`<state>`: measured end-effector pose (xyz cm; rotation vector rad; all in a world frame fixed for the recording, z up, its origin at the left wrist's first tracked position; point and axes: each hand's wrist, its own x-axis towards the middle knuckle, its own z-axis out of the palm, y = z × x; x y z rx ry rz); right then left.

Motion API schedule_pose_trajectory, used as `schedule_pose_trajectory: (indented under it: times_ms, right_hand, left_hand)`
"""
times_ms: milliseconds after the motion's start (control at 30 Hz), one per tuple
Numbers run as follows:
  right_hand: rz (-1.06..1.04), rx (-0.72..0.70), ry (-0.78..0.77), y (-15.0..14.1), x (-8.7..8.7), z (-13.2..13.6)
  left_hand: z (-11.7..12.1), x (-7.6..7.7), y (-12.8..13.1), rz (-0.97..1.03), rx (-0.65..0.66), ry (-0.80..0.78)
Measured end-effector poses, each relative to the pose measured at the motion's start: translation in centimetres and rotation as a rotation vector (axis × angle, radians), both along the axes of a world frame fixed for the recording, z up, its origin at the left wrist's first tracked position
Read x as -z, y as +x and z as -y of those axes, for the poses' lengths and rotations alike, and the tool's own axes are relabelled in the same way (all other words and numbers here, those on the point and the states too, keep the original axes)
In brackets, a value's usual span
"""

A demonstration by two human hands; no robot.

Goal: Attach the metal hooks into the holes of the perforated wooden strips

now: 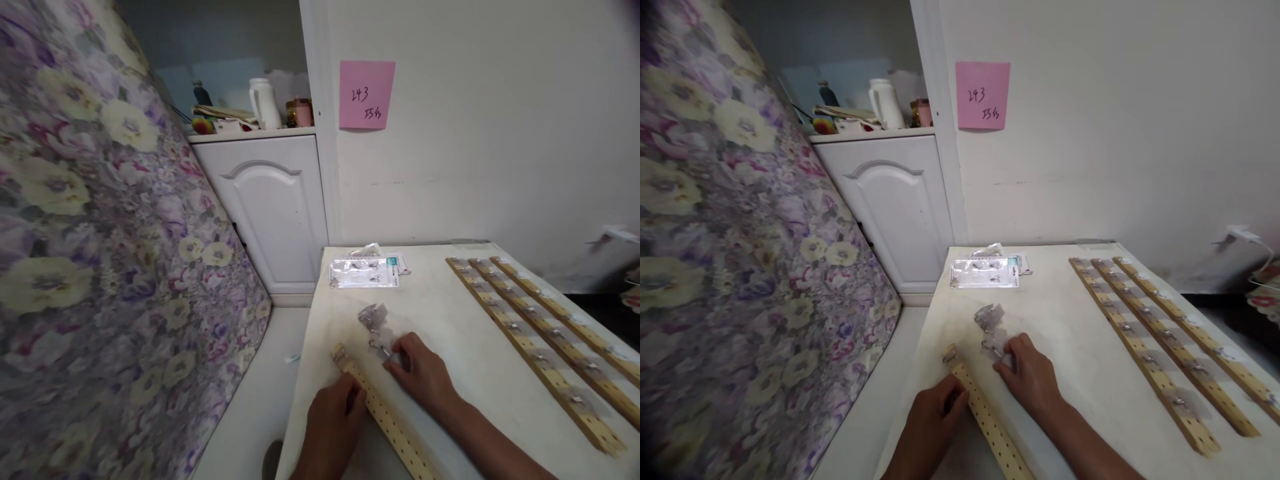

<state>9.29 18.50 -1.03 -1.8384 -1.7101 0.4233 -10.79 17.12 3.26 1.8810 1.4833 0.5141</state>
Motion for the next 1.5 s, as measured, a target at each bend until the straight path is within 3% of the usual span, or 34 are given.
schedule_pose_trajectory:
  times_ms: [200,433,633,867,1000,1100,1267,1500]
  right_hand:
    - [0.076,0.012,-0.065,0.3,-0.4,0.2]
    - [-0.005,0.030,-0.201,1.0,-0.9,-0.1]
    - [-0.074,0.007,-0.196,1.6,-0.6,-0.3]
    - [-0.435,-0.075,-0.144,1.6,-0.6,-0.7]
    - [-0.829,-0.186,-0.258,0.2,-0.9,-0.4]
    - [-0.955,-0.263,-0.306,-1.0,-0.7,-0.1]
    - [-0.942,-0.302,-0.334,-2.3,-0.3,0.1]
    - [-0.839,-0.341,-0.358,-3.8,-0.7,-0.9]
  left_hand:
    - [-0.1,0.3,-0.1,-0.009,0.022,0.013]
    - [0.1,-0.1,0.0,0.007,0.014,0.006]
    - [0.2,-0.2,-0.5,0.027,0.010,0.018]
    - [0.3,-0.4,-0.6,0.067,-0.002,-0.005]
    - [0.5,-0.5,-0.4,0.117,-0.074,0.007]
    - [0.5,-0.3,-0.4,0.190,-0.114,0.016]
    - [0.6,0.2,-0.6,0.254,-0.092,-0.014]
    - [0.3,0.7,-0.8,0.127,-0.103,0.065]
